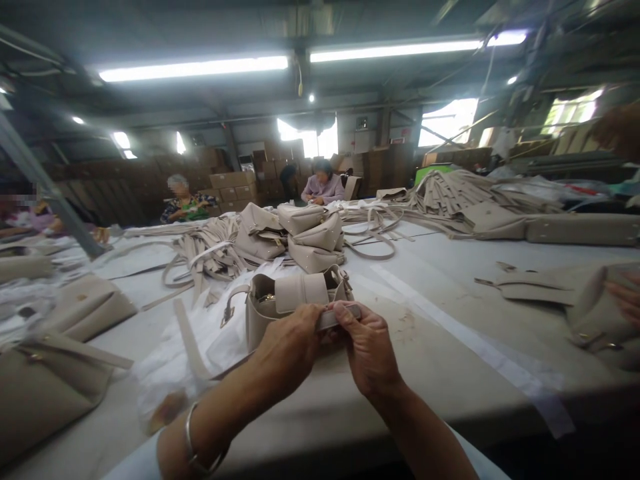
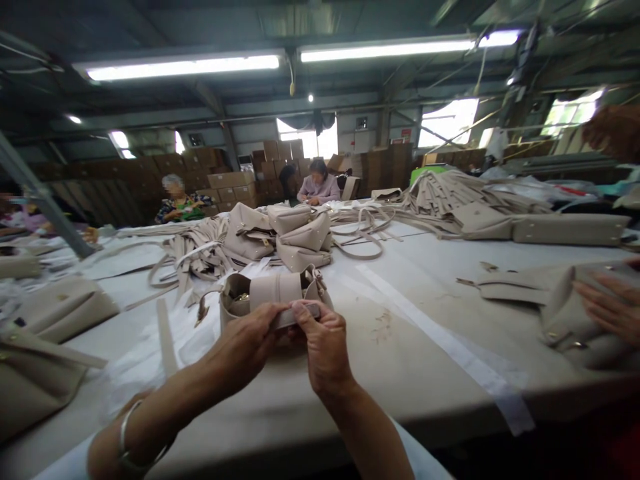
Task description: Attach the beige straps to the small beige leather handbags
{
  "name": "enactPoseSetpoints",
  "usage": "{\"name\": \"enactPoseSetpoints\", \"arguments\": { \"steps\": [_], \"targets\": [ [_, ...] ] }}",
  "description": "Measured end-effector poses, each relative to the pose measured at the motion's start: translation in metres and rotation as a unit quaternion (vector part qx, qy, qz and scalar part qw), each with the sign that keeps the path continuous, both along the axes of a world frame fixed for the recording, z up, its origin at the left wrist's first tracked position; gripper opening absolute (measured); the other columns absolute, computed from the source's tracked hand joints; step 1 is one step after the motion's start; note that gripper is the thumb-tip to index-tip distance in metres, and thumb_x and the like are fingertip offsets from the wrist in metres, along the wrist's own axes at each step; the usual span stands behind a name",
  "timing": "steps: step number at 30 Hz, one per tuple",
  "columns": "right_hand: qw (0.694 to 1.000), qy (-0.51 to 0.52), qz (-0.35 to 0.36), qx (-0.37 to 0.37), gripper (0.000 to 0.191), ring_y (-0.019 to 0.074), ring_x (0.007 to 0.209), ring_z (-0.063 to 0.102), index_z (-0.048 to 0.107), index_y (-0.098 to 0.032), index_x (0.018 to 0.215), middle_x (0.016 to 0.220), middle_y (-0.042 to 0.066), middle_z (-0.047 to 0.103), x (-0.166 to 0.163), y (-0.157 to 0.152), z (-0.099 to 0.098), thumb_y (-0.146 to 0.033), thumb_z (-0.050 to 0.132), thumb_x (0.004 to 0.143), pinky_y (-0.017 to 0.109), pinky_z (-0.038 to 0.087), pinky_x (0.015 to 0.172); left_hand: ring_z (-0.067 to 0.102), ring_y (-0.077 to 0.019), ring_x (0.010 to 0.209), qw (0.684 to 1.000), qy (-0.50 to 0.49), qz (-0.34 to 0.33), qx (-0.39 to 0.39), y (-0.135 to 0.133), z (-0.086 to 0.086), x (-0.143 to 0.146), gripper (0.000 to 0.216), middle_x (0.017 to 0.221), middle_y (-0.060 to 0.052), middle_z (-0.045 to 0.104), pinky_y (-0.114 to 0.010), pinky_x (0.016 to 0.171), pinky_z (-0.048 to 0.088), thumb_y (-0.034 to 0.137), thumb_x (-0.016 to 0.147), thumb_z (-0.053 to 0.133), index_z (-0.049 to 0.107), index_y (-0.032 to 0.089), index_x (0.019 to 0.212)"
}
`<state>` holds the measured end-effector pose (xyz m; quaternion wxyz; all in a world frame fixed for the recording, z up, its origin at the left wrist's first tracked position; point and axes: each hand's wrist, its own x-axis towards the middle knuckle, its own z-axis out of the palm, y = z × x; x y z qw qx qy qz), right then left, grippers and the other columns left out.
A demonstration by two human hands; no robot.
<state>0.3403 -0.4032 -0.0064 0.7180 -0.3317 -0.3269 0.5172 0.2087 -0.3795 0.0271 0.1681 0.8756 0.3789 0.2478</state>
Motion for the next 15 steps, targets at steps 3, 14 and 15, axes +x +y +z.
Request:
{"name": "enactPoseSetpoints", "arguments": {
  "steps": [3,14,15],
  "targets": [
    [0.997,-0.068,-0.019,-0.004,0.031,0.0110,0.054,0.056,0.070,-0.017,0.083,0.066,0.003,0.065,0.027,0.012,-0.007,-0.047,0.064,0.079,0.022,0.046,0.050,0.062,-0.0307,0.093,0.996,0.067,0.048,0.022,0.013,0.009,-0.006,0.029,0.104,-0.013,0.066,-0.037,0.078,0.042,0.024,0.087,0.046,0.058,0.019,0.114],
    [0.974,-0.222,0.043,0.017,0.047,0.0202,0.099,0.060,0.069,-0.022,0.105,0.105,0.005,0.069,0.099,0.092,-0.024,-0.030,0.081,0.060,0.032,0.049,0.085,0.062,-0.0232,0.087,0.948,0.218,0.098,0.211,0.106,0.072,0.008,0.040,0.106,-0.005,0.066,-0.025,0.060,0.033,0.049,0.093,0.037,0.054,0.030,0.124],
    [0.972,-0.223,0.061,0.027,0.047,0.0204,0.097,0.061,0.069,-0.021,0.105,0.101,0.005,0.070,0.096,0.097,-0.026,-0.032,0.081,0.061,0.033,0.049,0.085,0.062,-0.0225,0.087,0.948,0.236,0.078,0.202,0.109,0.070,0.015,0.041,0.104,-0.005,0.066,-0.025,0.060,0.033,0.049,0.094,0.035,0.054,0.031,0.125]
  ]
}}
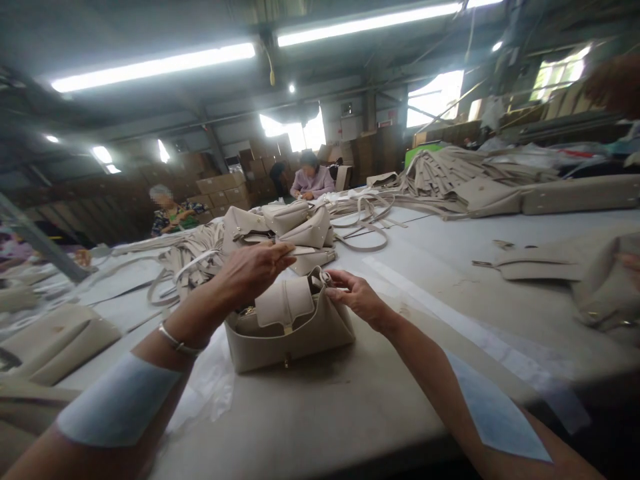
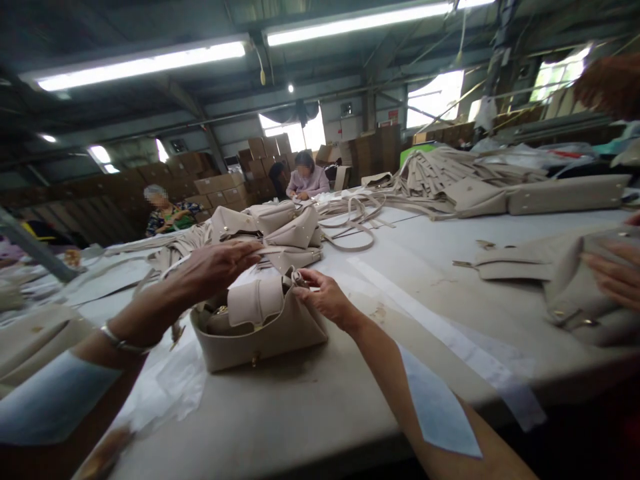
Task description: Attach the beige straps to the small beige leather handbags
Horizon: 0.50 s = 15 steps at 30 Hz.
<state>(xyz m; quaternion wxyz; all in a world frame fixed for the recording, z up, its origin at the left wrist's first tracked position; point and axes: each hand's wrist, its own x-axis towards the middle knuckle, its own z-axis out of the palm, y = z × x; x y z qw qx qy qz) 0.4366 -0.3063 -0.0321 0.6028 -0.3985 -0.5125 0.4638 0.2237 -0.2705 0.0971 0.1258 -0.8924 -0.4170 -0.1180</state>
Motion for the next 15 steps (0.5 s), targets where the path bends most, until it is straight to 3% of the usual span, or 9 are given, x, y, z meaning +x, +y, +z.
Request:
{"name": "enactPoseSetpoints", "arguments": {
  "steps": [7,15],
  "targets": [
    [0.999,0.015,0.009,0.048,0.038,0.0180,0.084,0.062,0.069,-0.018,0.101,0.095,0.006,0.067,-0.007,0.018,-0.020,-0.038,0.075,0.069,0.031,0.050,0.076,0.059,-0.0177,0.068,0.994,0.100,-0.029,-0.023,0.003,-0.012,0.022,0.040,0.086,-0.004,0.061,-0.026,0.054,0.026,0.050,0.092,0.036,0.055,0.039,0.125],
    [0.992,-0.054,-0.024,0.112,0.025,0.0196,0.090,0.059,0.072,-0.017,0.094,0.092,0.006,0.064,-0.007,0.013,-0.012,-0.030,0.072,0.073,0.033,0.046,0.083,0.046,-0.0117,0.053,0.988,0.130,-0.082,-0.016,-0.001,-0.003,0.027,0.035,0.071,-0.001,0.054,-0.025,0.050,0.020,0.045,0.094,0.037,0.062,0.039,0.117]
  ]
}}
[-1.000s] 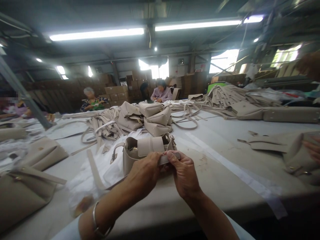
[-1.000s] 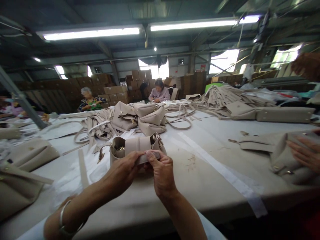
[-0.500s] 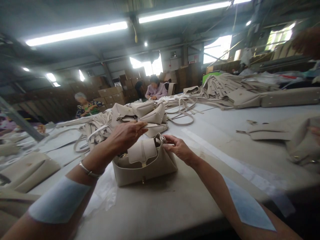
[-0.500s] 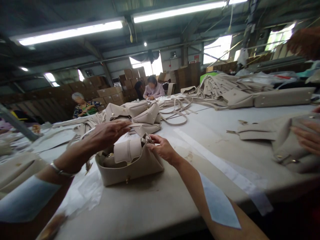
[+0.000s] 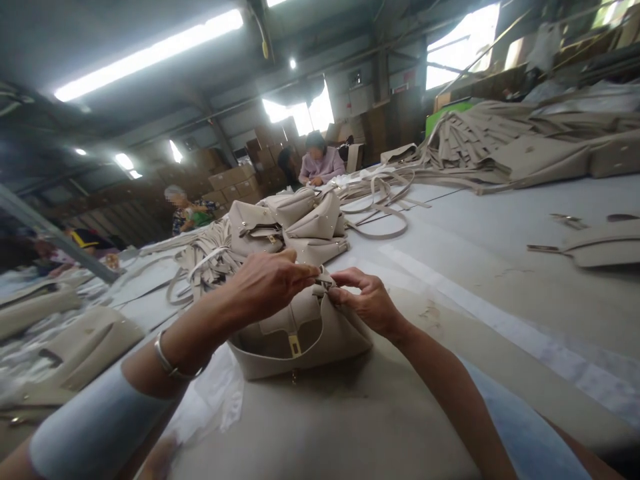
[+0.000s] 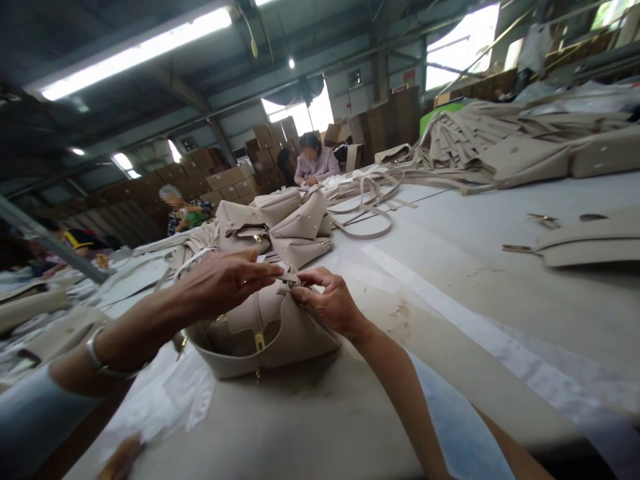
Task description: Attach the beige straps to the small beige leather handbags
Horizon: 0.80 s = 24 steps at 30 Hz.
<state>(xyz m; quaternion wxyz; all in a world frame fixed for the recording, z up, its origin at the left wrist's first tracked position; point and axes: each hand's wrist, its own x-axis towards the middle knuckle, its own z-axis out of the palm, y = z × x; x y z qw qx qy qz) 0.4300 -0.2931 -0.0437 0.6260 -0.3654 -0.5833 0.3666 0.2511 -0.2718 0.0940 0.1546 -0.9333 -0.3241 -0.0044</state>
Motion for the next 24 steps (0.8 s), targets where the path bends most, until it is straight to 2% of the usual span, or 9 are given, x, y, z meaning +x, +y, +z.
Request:
{"name": "enactPoseSetpoints", "arguments": {
  "steps": [6,12,15,21,24],
  "targets": [
    [0.998,-0.052,-0.027,0.030,0.021,0.0196,0.089,0.060,0.071,-0.017,0.092,0.091,0.005,0.065,0.000,-0.001,0.000,-0.026,0.069,0.074,0.033,0.045,0.083,0.047,-0.0112,0.055,0.999,0.005,-0.053,0.011,0.001,-0.002,0.001,0.031,0.070,-0.001,0.053,-0.023,0.049,0.020,0.038,0.093,0.041,0.068,0.035,0.107],
    [0.991,-0.095,-0.068,0.070,0.017,0.0212,0.091,0.057,0.069,-0.019,0.089,0.090,0.005,0.064,-0.007,-0.003,0.000,-0.023,0.070,0.072,0.035,0.044,0.084,0.057,-0.0122,0.065,0.996,-0.026,-0.055,-0.070,-0.001,0.002,0.006,0.026,0.079,-0.002,0.063,-0.023,0.055,0.032,0.030,0.090,0.047,0.070,0.025,0.099],
    [0.988,-0.107,-0.077,0.080,0.015,0.0211,0.090,0.057,0.068,-0.019,0.088,0.090,0.005,0.063,-0.008,-0.003,-0.002,-0.023,0.068,0.073,0.035,0.044,0.083,0.061,-0.0145,0.075,0.991,-0.024,-0.059,-0.117,0.001,0.002,0.008,0.025,0.086,-0.003,0.066,-0.024,0.063,0.039,0.024,0.088,0.047,0.071,0.022,0.098],
    [0.983,-0.131,-0.091,0.092,0.015,0.0205,0.089,0.057,0.066,-0.019,0.088,0.089,0.004,0.062,-0.007,-0.003,-0.003,-0.023,0.067,0.074,0.034,0.045,0.082,0.064,-0.0192,0.090,0.974,-0.079,0.040,-0.208,0.006,-0.001,0.004,0.029,0.098,-0.003,0.071,-0.028,0.077,0.046,0.025,0.081,0.052,0.067,0.020,0.105],
    [0.975,-0.166,-0.103,0.108,0.016,0.0209,0.089,0.056,0.065,-0.019,0.090,0.089,0.005,0.061,-0.009,-0.005,-0.001,-0.022,0.067,0.074,0.035,0.044,0.081,0.063,-0.0218,0.098,0.978,-0.075,0.035,-0.192,0.006,-0.001,0.004,0.034,0.107,-0.005,0.069,-0.031,0.084,0.046,0.026,0.082,0.050,0.064,0.019,0.112]
  ]
}}
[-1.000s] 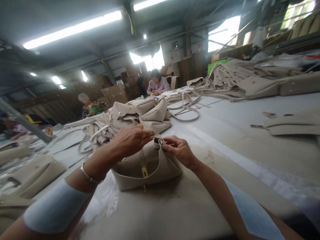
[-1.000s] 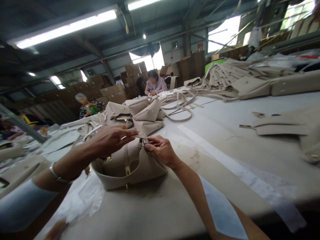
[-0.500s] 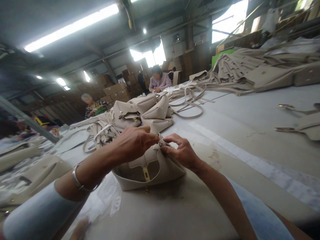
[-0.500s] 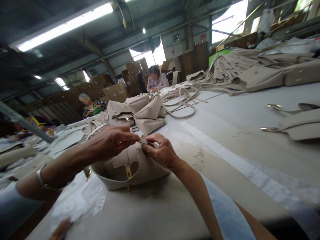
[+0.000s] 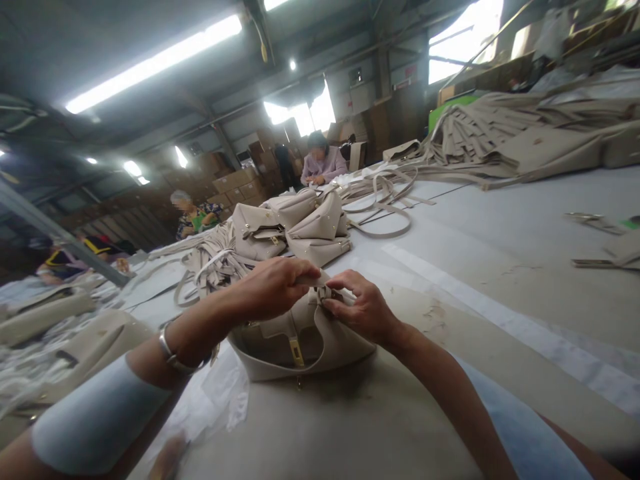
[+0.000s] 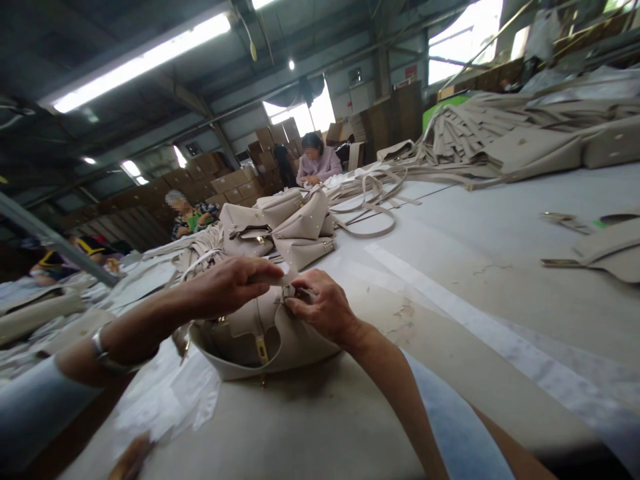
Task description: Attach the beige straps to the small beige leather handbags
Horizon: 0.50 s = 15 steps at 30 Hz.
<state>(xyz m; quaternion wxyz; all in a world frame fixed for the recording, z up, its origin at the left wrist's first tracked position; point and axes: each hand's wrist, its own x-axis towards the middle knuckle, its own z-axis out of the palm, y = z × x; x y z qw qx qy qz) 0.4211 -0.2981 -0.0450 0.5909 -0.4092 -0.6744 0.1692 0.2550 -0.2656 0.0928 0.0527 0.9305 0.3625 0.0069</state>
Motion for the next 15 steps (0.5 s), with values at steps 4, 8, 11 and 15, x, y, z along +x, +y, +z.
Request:
{"name": "enactPoseSetpoints", "arguments": {
  "steps": [4,8,11,15],
  "targets": [
    [0.999,-0.034,0.000,0.010,0.016,0.0210,0.088,0.056,0.065,-0.018,0.090,0.088,0.005,0.061,-0.0021,-0.0029,0.0029,-0.020,0.068,0.074,0.036,0.045,0.081,0.064,-0.0243,0.095,0.998,0.036,-0.019,0.044,0.0004,-0.0032,0.0017,0.038,0.106,-0.008,0.069,-0.033,0.080,0.046,0.025,0.082,0.048,0.060,0.018,0.118],
    [1.000,-0.016,0.012,-0.006,0.016,0.0207,0.088,0.057,0.066,-0.019,0.090,0.089,0.005,0.062,-0.0007,-0.0026,0.0022,-0.020,0.067,0.074,0.035,0.045,0.082,0.064,-0.0208,0.085,0.998,0.027,-0.035,0.041,-0.0022,-0.0038,0.0000,0.038,0.102,-0.006,0.069,-0.029,0.071,0.044,0.026,0.084,0.048,0.057,0.021,0.121],
    [0.999,0.017,0.021,-0.025,0.014,0.0204,0.089,0.057,0.067,-0.019,0.090,0.090,0.005,0.062,0.0005,-0.0012,0.0002,-0.023,0.067,0.076,0.034,0.045,0.082,0.060,-0.0159,0.074,1.000,0.002,-0.004,0.012,-0.0062,-0.0006,-0.0010,0.033,0.087,-0.003,0.069,-0.025,0.065,0.041,0.033,0.086,0.045,0.063,0.020,0.111],
    [0.999,0.021,0.022,-0.019,0.013,0.0197,0.087,0.057,0.066,-0.020,0.088,0.088,0.004,0.062,-0.0017,-0.0013,0.0003,-0.024,0.067,0.075,0.033,0.046,0.080,0.047,-0.0106,0.055,0.995,-0.038,0.091,-0.024,-0.0091,-0.0014,0.0019,0.031,0.060,0.002,0.056,-0.022,0.050,0.031,0.040,0.082,0.049,0.066,0.015,0.081]
  ]
}}
